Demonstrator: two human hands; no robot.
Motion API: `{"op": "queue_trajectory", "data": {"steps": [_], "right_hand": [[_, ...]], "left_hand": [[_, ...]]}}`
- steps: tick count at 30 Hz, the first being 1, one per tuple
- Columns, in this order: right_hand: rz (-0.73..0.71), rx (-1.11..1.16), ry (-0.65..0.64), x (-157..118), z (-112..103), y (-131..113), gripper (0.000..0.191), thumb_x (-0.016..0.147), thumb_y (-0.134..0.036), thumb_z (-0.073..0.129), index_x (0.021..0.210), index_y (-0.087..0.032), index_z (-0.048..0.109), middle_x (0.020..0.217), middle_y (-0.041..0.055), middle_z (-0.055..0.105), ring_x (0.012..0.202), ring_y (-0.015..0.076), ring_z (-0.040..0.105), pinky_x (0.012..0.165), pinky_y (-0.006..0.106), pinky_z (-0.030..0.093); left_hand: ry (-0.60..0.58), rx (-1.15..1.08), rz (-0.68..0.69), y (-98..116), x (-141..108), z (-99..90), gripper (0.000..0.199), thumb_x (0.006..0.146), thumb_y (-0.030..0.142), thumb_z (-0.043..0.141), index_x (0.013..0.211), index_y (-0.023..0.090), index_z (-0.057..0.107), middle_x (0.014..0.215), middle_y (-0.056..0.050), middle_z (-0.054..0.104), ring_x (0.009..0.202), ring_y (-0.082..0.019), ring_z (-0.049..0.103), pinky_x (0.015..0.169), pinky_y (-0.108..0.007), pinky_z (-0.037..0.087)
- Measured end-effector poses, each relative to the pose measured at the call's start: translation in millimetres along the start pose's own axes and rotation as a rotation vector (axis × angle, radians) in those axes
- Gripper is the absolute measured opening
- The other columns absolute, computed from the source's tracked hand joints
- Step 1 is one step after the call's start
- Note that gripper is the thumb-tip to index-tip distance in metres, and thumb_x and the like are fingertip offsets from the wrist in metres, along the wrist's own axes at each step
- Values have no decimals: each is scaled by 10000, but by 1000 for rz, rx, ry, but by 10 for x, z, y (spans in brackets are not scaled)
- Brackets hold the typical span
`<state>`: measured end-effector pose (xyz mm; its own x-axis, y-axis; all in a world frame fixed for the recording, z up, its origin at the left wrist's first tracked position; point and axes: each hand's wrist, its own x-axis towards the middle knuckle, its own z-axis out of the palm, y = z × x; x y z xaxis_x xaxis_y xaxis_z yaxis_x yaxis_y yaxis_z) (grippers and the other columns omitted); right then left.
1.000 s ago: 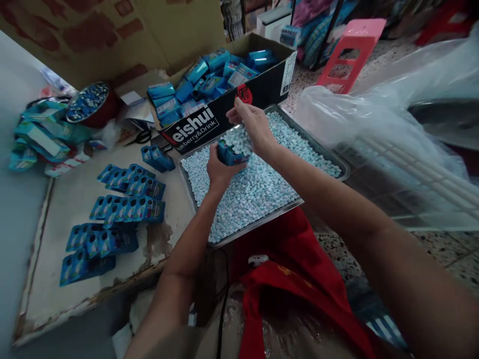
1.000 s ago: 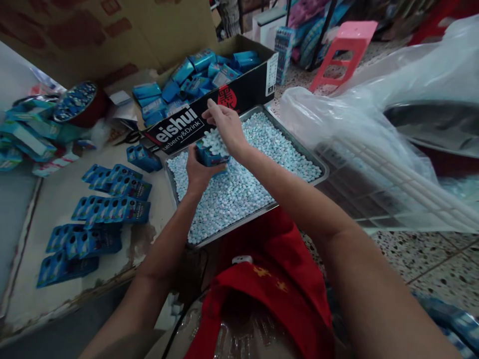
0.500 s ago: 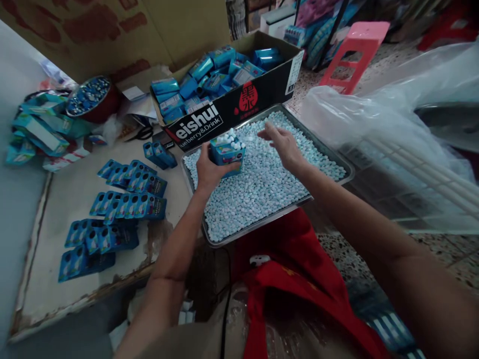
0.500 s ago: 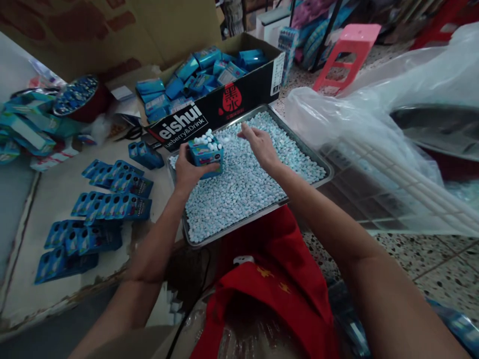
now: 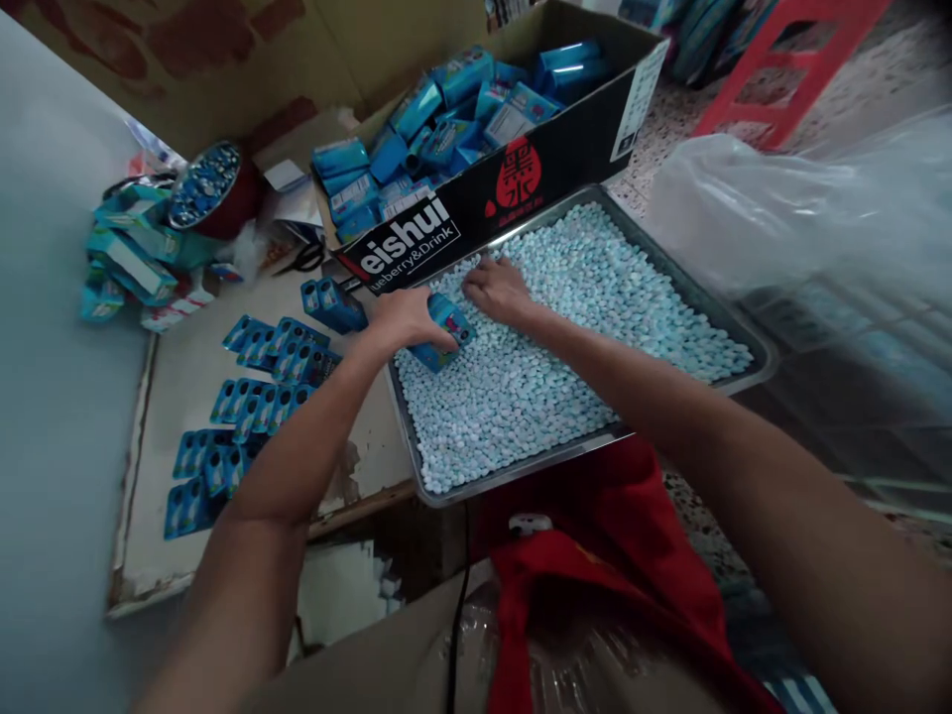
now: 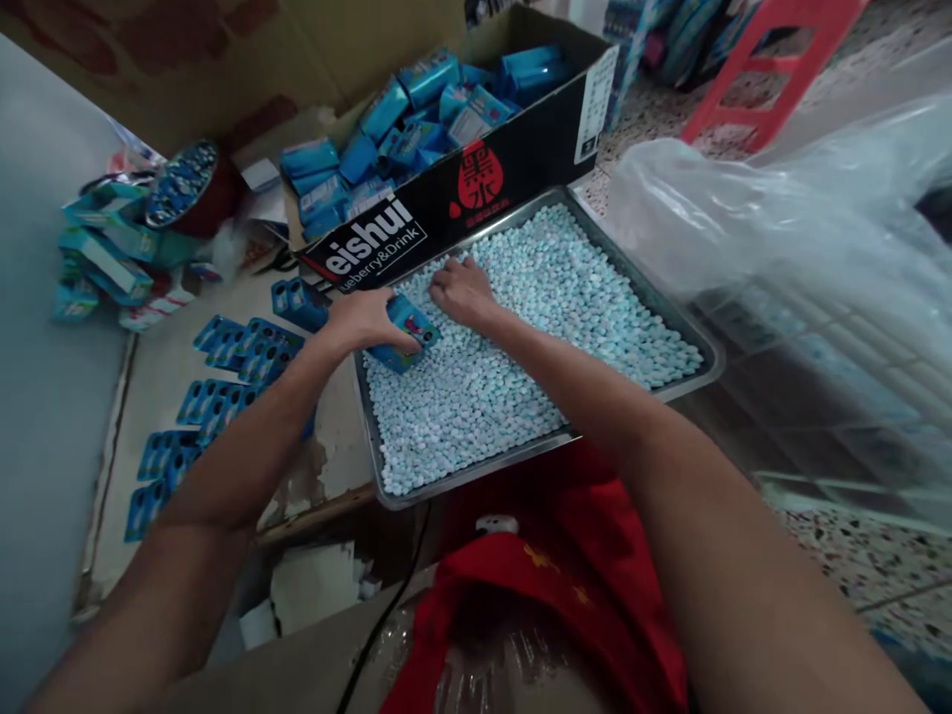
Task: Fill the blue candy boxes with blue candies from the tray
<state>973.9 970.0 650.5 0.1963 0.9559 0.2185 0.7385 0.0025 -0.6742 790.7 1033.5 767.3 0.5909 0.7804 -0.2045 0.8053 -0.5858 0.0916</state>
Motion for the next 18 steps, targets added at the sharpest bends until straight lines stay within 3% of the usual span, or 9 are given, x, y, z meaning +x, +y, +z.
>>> {"op": "queue_trajectory", "data": {"steps": [3, 5, 7, 9, 12, 15, 18], "right_hand": [[158, 258, 44, -137, 10, -205, 355, 1121, -358, 532, 964, -202, 809, 1118, 98, 801, 1168, 299, 673, 1067, 419, 504], [238, 462, 75, -243, -75, -301, 391, 1110, -436, 548, 916, -200, 792, 984, 61, 788, 980, 251, 694, 898, 354, 527], [235, 673, 131, -343, -234, -391, 398, 1072, -517, 609, 899, -205, 786, 903, 29, 763, 896, 218, 675, 832, 323, 515], [169, 769, 207, -419, -446, -502, 400, 1026, -587, 687, 907, -219, 789, 917, 18, 759, 917, 210, 668, 849, 318, 520], [68, 694, 242, -467, -775, -703, 448, 965, -682, 783, 891, -240, 780, 962, 27, 758, 1010, 227, 671, 912, 338, 539], [41, 655, 199, -460, -1006, -851, 508, 941, -736, 814, 835, -242, 756, 911, 38, 739, 1025, 243, 672, 933, 368, 555], [67, 697, 226, -458, -1114, -875, 545, 973, -773, 764, 832, -246, 752, 914, 42, 747, 1036, 241, 689, 957, 386, 566]], "left_hand": [[-101, 24, 20, 235, 95, -31, 848, 365, 548, 1091, 1092, 229, 793, 1081, -124, 787, 1182, -489, 738, 1089, -553, 569], [-65, -45, 51, 311, -5, -12, 856, 389, 557, 1086, 1119, 226, 784, 1076, -124, 784, 1173, -491, 736, 1084, -568, 570], [42, -178, 78, 328, -196, 87, 875, 434, 566, 1084, 1176, 233, 761, 1084, -111, 782, 1152, -467, 741, 1063, -560, 581], [207, -372, 90, 342, -404, 268, 888, 512, 565, 1076, 1259, 249, 715, 1136, -90, 780, 1142, -416, 748, 1047, -529, 593], [451, -663, 80, 440, -600, 569, 923, 570, 520, 1078, 1342, 274, 636, 1227, -63, 763, 1177, -360, 752, 1044, -486, 605], [508, -786, 79, 567, -606, 695, 922, 545, 467, 1102, 1311, 275, 628, 1188, -46, 763, 1151, -349, 763, 1015, -479, 620], [522, -799, 112, 579, -526, 647, 900, 558, 434, 1109, 1299, 254, 632, 1192, -58, 775, 1137, -341, 764, 1019, -493, 617]]}}
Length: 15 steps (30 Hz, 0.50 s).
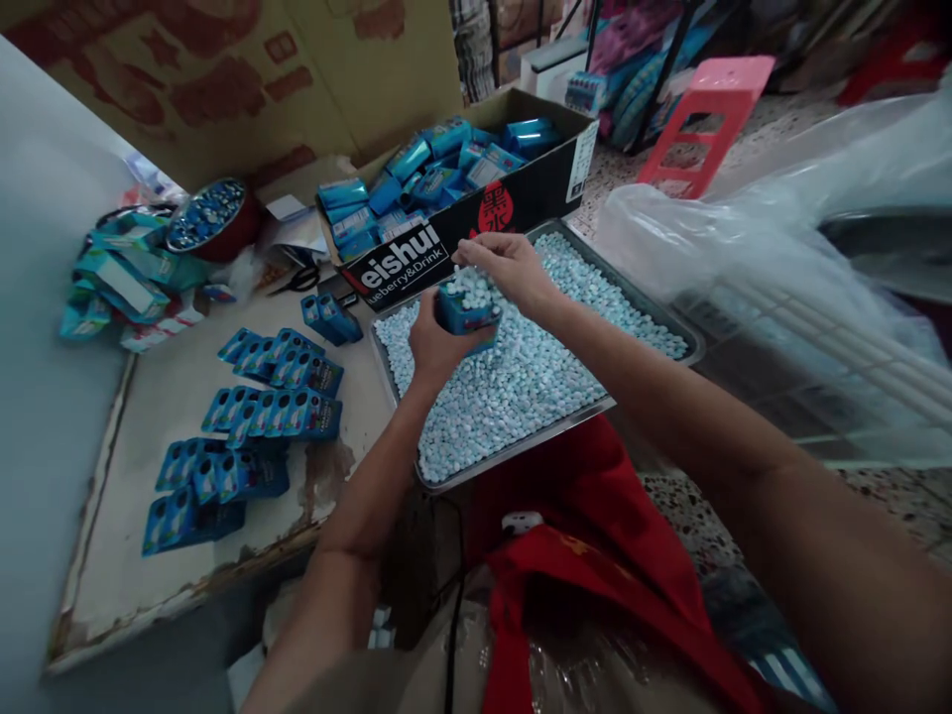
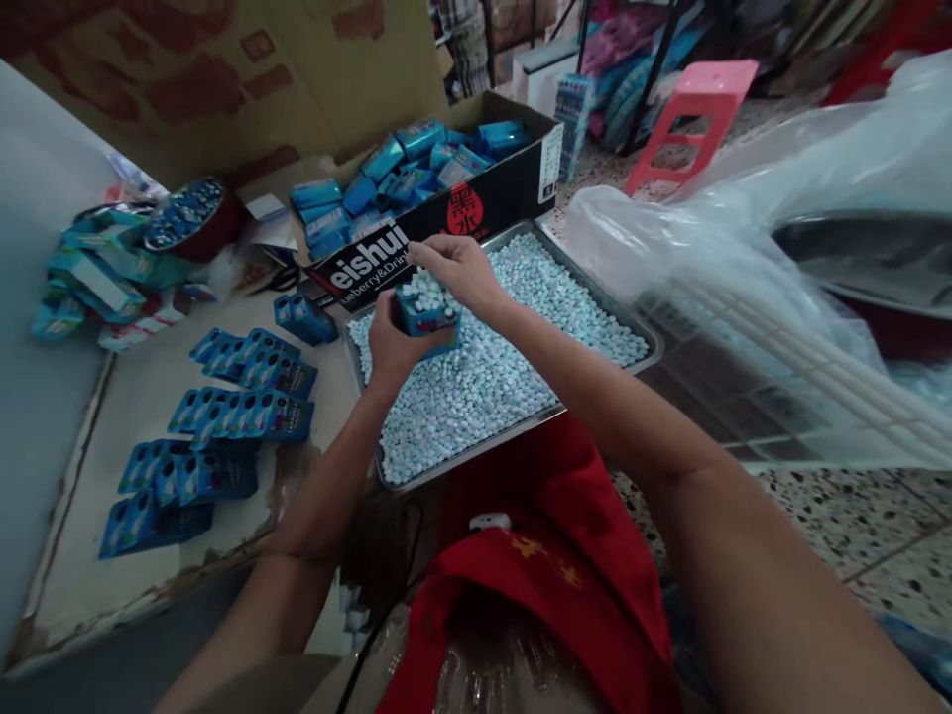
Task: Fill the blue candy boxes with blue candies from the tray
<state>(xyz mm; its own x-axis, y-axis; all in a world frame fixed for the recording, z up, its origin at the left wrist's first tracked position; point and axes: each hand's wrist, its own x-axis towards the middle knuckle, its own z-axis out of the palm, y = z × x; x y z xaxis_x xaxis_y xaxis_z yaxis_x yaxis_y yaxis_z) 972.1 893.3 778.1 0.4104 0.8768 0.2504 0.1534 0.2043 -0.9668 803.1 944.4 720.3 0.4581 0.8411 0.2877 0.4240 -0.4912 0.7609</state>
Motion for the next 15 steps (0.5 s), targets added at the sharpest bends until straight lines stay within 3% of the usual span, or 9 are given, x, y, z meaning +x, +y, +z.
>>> {"op": "queue_trajectory", "data": {"steps": [5, 9, 12, 15], "right_hand": [[8, -4, 93, -91, -124, 118, 563, 1009, -791, 693, 877, -250, 777, 1015, 56, 786, 1112, 229, 707, 1037, 399, 560], [16, -99, 191, -231, -233, 333, 553, 1009, -771, 690, 868, -240, 756, 882, 29, 732, 972, 227, 679, 936, 383, 552], [30, -209, 205, -303, -304, 514, 470, 1041, -652, 688, 864, -222, 754, 799, 16, 670, 862, 213, 630, 864, 366, 528], [28, -344, 222, -331, -334, 692, 296, 1032, -465, 704, 898, -212, 778, 846, 41, 715, 841, 228, 631, 900, 399, 533]], "left_hand": [[9, -136, 25, -145, 98, -64, 889, 544, 325, 1104, 1272, 241, 601, 1259, -60, 778, 1199, -304, 764, 1053, -443, 620], [-8, -134, 36, -216, 54, -115, 900, 544, 325, 1093, 1290, 243, 595, 1260, -55, 776, 1216, -301, 762, 1048, -418, 620], [5, -42, 53, -183, 11, -273, 883, 545, 355, 1101, 1277, 253, 618, 1242, -60, 777, 1202, -322, 760, 1051, -436, 614], [12, 142, 16, -165, -36, -500, 869, 471, 403, 1133, 1192, 269, 669, 1116, -53, 777, 1151, -380, 760, 1022, -477, 611]]}}
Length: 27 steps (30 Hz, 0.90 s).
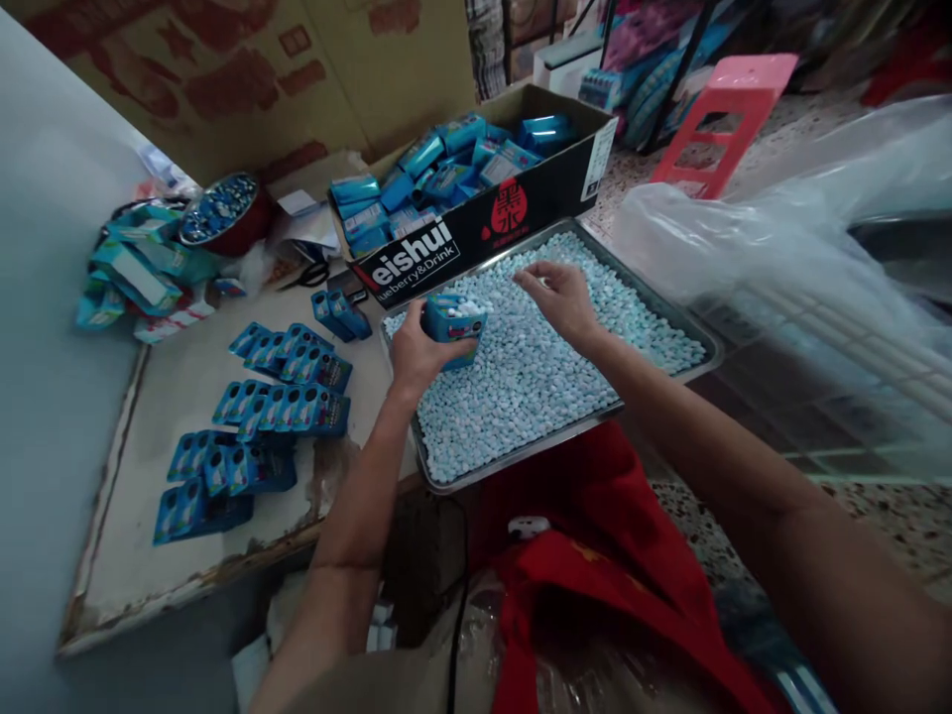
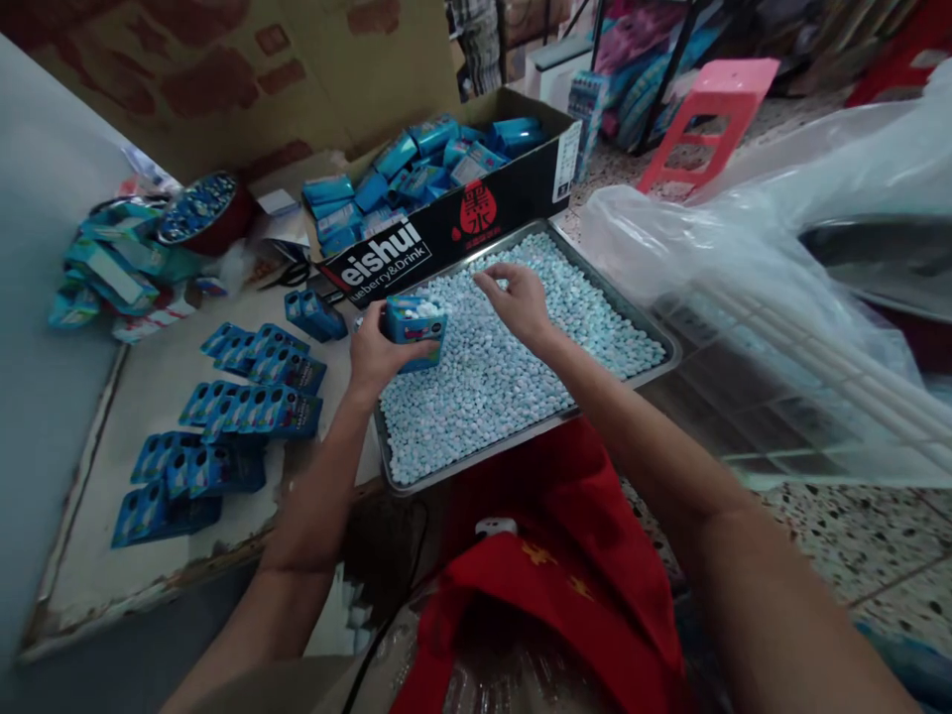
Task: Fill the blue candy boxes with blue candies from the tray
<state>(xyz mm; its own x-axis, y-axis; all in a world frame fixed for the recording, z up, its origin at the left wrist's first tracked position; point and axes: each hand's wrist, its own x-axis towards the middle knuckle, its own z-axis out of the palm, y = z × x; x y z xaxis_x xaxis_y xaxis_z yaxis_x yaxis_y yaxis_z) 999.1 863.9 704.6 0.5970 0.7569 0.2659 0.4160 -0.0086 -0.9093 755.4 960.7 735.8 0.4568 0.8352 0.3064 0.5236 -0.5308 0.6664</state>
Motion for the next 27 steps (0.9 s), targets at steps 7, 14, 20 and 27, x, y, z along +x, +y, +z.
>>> {"op": "queue_trajectory", "data": {"steps": [7, 14, 20, 27], "right_hand": [[-162, -190, 85, -95, 109, 270, 198, 1020, -382, 646, 903, -260, 751, 1037, 120, 800, 1118, 340, 691, 1156, 552, 486], [-183, -260, 74, -149, 3, 338, 242, 1001, -450, 602, 951, -279, 766, 1060, 143, 806, 1138, 370, 711, 1156, 606, 488], [-172, -319, 62, -227, -108, 439, 251, 998, -620, 573, 958, -473, 772, 1045, 190, 798, 1183, 464, 729, 1143, 693, 439], [-303, -240, 15, -191, -28, 488, 194, 994, -706, 593, 955, -629, 767, 1133, 129, 807, 1279, 493, 695, 1123, 749, 390]], "left_hand": [[-124, -84, -132, -182, -202, -183, 928, 474, 469, 1126, 1249, 246, 666, 1172, -75, 778, 1153, -367, 764, 1006, -470, 634], [26, -510, -215, -253, -376, 24, 1009, 413, 546, 1128, 1212, 264, 579, 1261, -72, 771, 1228, -343, 761, 1064, -502, 657], [316, -457, -230, -328, -989, -352, 939, 532, 523, 1102, 1266, 280, 569, 1244, -82, 751, 1187, -337, 772, 1049, -522, 656], [826, -35, -521, -740, -2300, -983, 881, 607, 438, 1069, 1296, 279, 543, 1242, -67, 727, 1150, -292, 759, 1039, -460, 656]]}}
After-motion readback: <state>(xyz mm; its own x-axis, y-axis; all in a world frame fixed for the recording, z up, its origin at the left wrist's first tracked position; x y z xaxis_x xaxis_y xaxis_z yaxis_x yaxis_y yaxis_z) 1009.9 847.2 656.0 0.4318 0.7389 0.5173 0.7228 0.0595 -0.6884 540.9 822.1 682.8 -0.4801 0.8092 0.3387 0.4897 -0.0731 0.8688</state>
